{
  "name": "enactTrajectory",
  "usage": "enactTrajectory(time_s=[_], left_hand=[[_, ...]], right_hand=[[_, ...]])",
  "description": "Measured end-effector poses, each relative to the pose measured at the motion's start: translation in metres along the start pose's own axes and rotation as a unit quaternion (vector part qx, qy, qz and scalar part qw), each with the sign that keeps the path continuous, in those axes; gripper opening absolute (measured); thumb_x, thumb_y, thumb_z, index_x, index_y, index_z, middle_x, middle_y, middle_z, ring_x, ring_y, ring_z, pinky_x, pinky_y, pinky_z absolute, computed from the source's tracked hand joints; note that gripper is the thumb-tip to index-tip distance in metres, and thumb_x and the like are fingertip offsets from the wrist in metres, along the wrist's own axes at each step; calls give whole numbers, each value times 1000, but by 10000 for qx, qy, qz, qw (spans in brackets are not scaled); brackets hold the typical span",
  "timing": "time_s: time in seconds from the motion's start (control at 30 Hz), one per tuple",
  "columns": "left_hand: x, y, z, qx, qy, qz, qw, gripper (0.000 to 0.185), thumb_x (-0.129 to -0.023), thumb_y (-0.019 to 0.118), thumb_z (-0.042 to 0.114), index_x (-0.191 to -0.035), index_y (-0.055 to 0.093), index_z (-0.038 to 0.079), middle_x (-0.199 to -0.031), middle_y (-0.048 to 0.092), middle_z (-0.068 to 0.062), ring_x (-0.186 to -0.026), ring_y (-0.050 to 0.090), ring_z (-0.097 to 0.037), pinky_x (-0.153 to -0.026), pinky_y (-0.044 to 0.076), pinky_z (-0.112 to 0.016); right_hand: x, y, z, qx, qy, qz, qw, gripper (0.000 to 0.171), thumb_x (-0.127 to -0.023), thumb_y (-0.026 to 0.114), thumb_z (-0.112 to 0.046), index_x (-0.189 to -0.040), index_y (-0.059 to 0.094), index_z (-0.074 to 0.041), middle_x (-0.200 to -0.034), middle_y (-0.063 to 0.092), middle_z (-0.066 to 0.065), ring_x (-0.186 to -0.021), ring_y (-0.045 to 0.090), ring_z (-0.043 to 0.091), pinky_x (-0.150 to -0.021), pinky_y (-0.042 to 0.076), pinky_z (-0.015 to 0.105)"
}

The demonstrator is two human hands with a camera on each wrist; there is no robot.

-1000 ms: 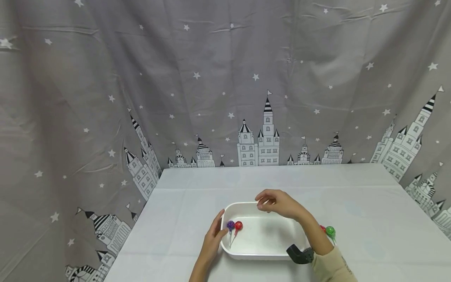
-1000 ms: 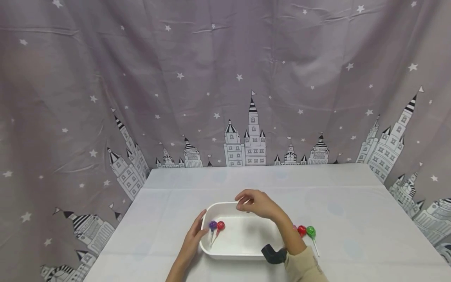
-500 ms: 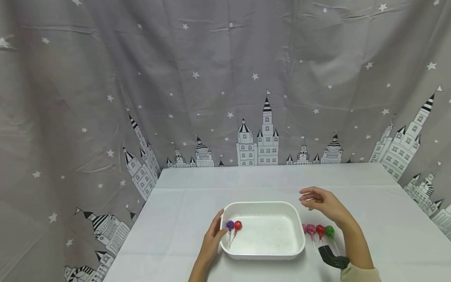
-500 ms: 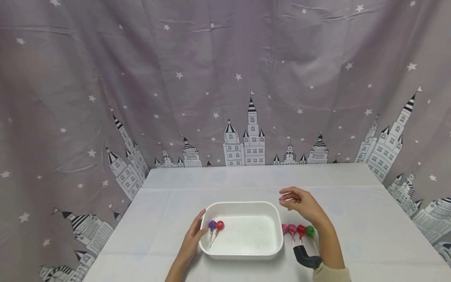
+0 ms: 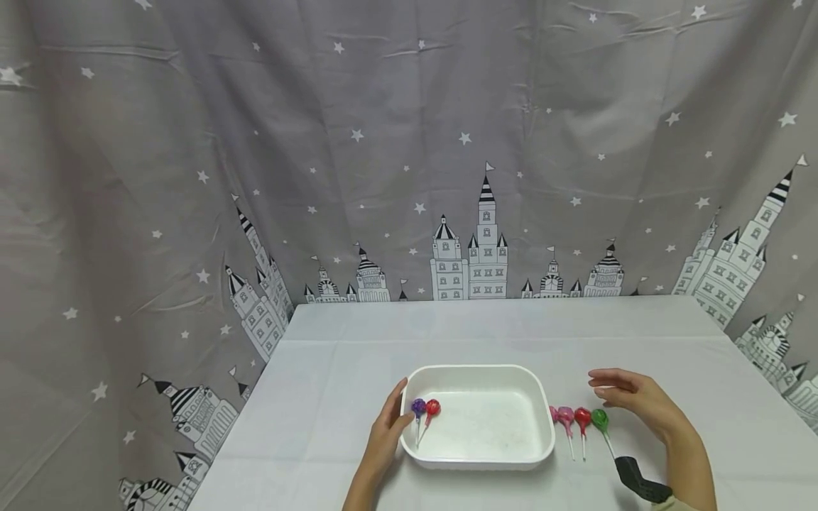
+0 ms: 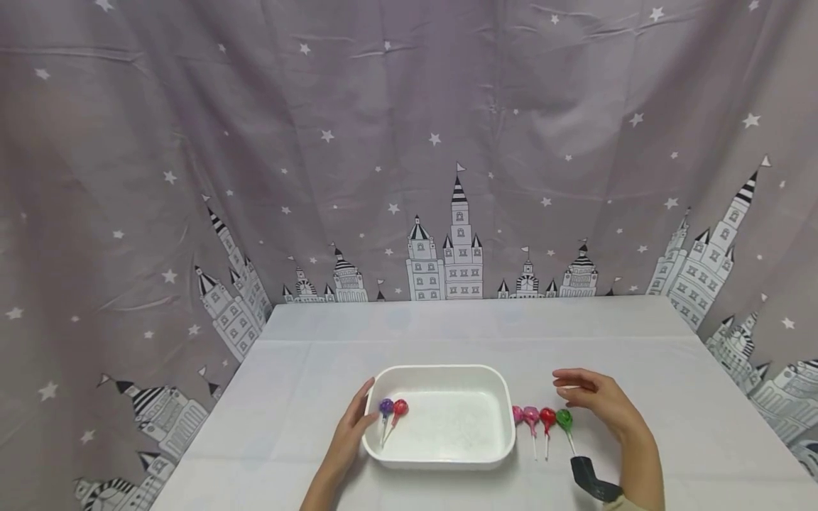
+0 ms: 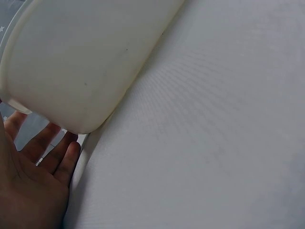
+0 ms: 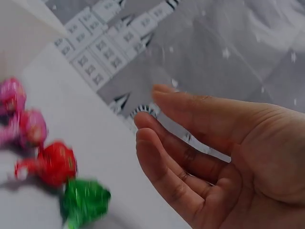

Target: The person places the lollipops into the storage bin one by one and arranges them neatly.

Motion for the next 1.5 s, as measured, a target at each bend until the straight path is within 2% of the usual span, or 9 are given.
enactTrajectory(time_s=[0.1, 0.37, 0.57, 0.7, 0.83, 0.97, 1.13, 1.5], left_hand=[[0, 0, 1, 2, -8, 17, 10000, 58, -90, 56, 15, -143, 35, 26, -147, 30, -10, -133, 28, -30, -110, 20, -44], [-1, 0, 0, 35, -10, 44, 10000, 57, -90, 56, 14, -142, 36, 26, -146, 32, -11, -134, 28, -29, -110, 19, -43], [0, 0, -2, 15, -46, 24, 10000, 58, -89, 57, 14, -142, 36, 25, -146, 32, -11, -133, 29, -30, -110, 19, -45], [0, 0, -2, 70, -111, 16, 9999, 58, -90, 56, 13, -143, 35, 24, -146, 32, -11, -133, 28, -29, -110, 19, -44], [0, 0, -1, 102, -83, 8, 9999, 58, -91, 56, 12, -144, 33, 22, -147, 29, -11, -134, 26, -31, -110, 18, -46], [0, 0, -1, 58, -85, 26, 9999, 58, -90, 56, 13, -143, 34, 23, -147, 30, -10, -134, 27, -29, -110, 18, -44], [0, 0, 1, 31, -32, 49, 10000, 58, -89, 57, 14, -142, 36, 25, -147, 31, -8, -134, 28, -27, -110, 19, -41], [1, -1, 2, -186, 99, 83, 9997, 58, -89, 57, 15, -143, 35, 20, -147, 30, -10, -133, 28, -29, -109, 19, -44]], right_hand=[[3, -5, 14, -56, 210, -70, 9997, 51, -87, 64, -19, -127, 47, 8, -119, 56, 25, -91, 60, 4, -77, 54, 27], [9, -7, 41, -70, 834, -332, 9959, 60, -84, 67, -25, -132, 46, 4, -122, 55, 22, -95, 61, 17, -78, 53, 33], [13, -5, 53, 207, 805, -647, 9944, 61, -82, 69, -26, -130, 47, 4, -124, 55, 22, -98, 59, 13, -79, 52, 32], [14, -2, 55, 75, 782, -696, 9945, 63, -80, 71, -24, -130, 46, 7, -123, 55, 23, -90, 59, 17, -71, 53, 30], [13, 0, 56, 95, 916, -613, 9939, 64, -77, 73, -24, -128, 48, 6, -117, 60, 18, -80, 56, 19, -64, 51, 30], [11, 1, 54, 219, 909, -638, 9936, 61, -76, 74, -19, -126, 50, 7, -99, 63, 11, -72, 53, 19, -60, 49, 28], [10, 2, 52, 383, 924, -645, 9929, 54, -77, 70, -9, -124, 52, 8, -80, 58, 7, -70, 50, 19, -59, 46, 27], [11, 3, 50, 767, 1190, -298, 9895, 53, -75, 75, -23, -118, 59, 4, -79, 58, 4, -72, 47, 20, -58, 40, 29]])
Point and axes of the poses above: each hand's wrist, its own x-axis away from the middle knuckle, its own y-axis out of the palm, z = x × y, the point moved 5 cm from there along -x, towards the middle knuckle
